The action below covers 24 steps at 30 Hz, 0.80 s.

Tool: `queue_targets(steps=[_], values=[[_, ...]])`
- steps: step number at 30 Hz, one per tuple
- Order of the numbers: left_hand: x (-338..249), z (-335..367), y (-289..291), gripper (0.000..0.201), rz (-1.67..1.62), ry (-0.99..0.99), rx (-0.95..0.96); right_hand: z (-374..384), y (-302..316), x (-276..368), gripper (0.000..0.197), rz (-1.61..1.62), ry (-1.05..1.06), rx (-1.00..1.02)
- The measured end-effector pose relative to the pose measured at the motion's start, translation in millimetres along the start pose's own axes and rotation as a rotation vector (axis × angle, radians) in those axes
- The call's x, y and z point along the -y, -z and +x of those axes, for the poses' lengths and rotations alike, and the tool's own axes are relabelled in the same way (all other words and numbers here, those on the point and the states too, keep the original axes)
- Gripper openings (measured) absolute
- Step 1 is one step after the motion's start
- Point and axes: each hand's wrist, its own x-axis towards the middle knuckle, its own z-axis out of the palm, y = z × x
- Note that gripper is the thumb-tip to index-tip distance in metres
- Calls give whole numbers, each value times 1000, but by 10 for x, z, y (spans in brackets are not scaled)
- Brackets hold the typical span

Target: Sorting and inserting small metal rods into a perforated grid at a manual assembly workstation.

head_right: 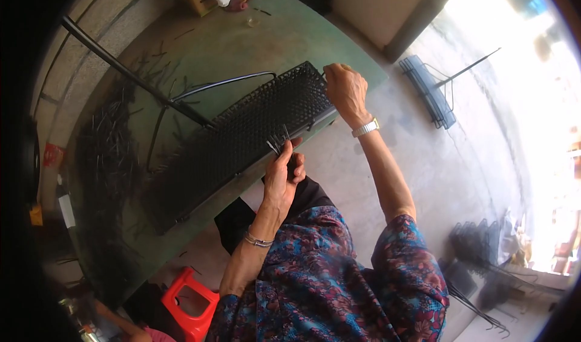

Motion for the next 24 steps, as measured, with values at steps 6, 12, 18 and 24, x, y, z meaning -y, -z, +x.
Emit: queue_targets(steps=[6, 12, 18, 24], values=[[2, -42, -32, 34, -22, 24, 16, 179, 30, -104, 17, 66, 130, 170], [32, -34, 15, 32, -8, 17, 49, 203, 47, -139, 17, 4, 262, 260], [11, -36, 31, 32, 8, 21, 41, -4, 258, 205, 26, -90, 44, 231], [-25, -44, 8, 35, 20, 31, 69, -294, 301, 476, 26, 541, 25, 844]])
